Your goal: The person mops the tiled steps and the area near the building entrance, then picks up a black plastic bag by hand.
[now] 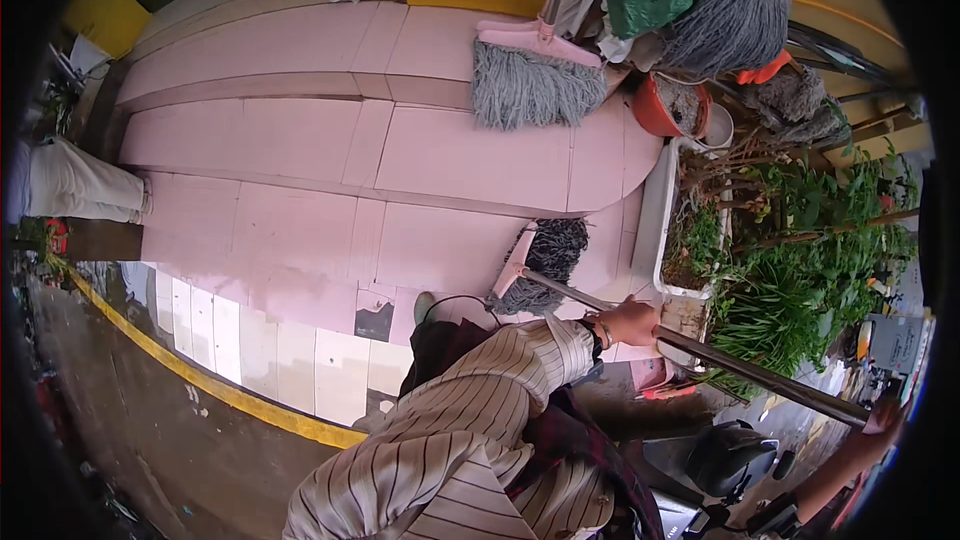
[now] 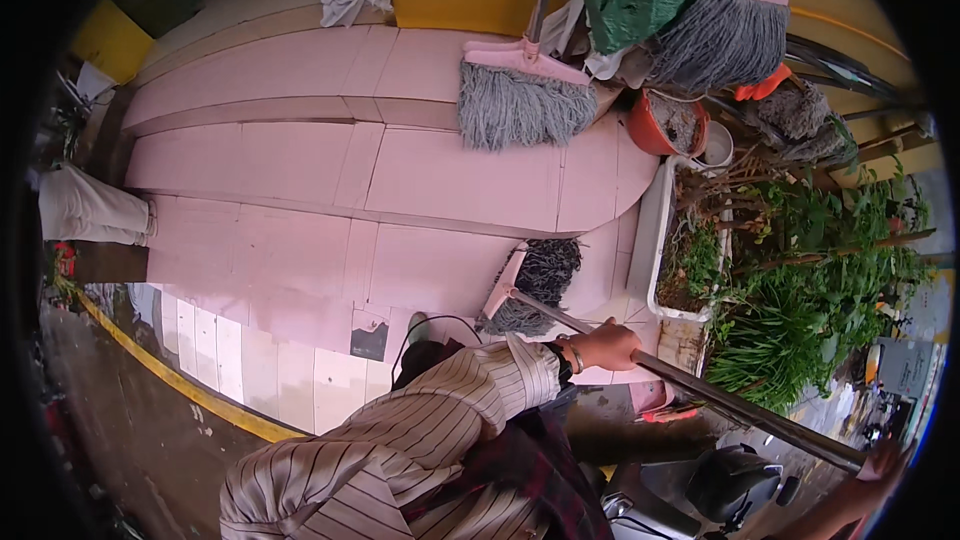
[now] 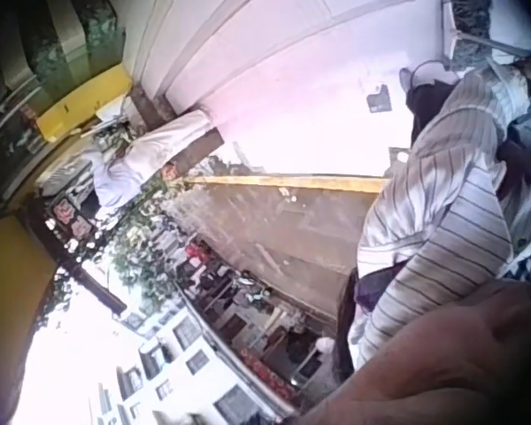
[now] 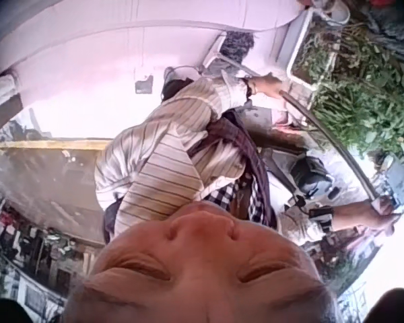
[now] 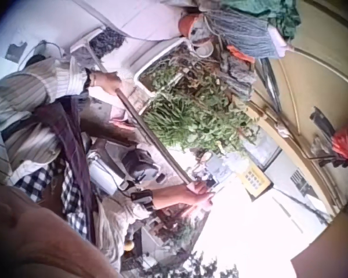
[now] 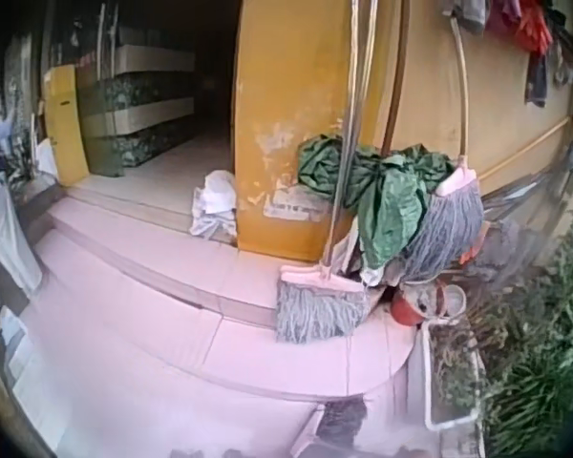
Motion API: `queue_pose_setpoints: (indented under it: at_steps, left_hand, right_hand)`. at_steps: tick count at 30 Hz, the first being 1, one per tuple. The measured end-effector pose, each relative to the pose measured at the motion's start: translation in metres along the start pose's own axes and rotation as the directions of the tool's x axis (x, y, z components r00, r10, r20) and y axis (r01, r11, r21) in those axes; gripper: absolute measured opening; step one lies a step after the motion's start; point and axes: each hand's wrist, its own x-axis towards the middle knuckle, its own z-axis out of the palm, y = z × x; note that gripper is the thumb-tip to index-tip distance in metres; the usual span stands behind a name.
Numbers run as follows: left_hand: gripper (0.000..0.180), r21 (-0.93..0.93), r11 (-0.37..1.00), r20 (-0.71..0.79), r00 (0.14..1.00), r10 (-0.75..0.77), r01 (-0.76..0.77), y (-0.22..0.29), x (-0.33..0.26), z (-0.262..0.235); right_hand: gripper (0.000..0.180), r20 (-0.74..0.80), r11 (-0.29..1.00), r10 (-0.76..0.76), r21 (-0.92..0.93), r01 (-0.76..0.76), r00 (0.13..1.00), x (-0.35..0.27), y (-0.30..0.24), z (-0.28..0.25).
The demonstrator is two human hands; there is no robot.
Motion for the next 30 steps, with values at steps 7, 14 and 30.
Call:
queue_pose_setpoints:
  at_steps: [7, 14, 30]
  left_hand:
    - [0.018, 0.121, 0.960, -0.080, 0.967, -0.242, 0.251, -0.068, -0.134, -0.078]
    - [0.009, 0.141, 0.839, -0.275, 0.835, -0.477, 0.526, -0.143, -0.290, -0.158]
    - [0.011, 0.341, 0.467, -0.277, 0.562, -0.780, 0.816, -0.169, -0.442, -0.215]
  right_hand:
    - [0.015, 0.392, 0.904, 0.061, 0.369, -0.218, 0.918, -0.099, 0.066, 0.099]
    - [0.005, 0.495, 0.792, 0.110, 0.480, -0.377, 0.862, -0.225, 0.103, 0.237]
    - [0.020, 0.775, 0.600, 0.414, 0.161, -0.784, 0.476, -0.332, 0.167, 0.245]
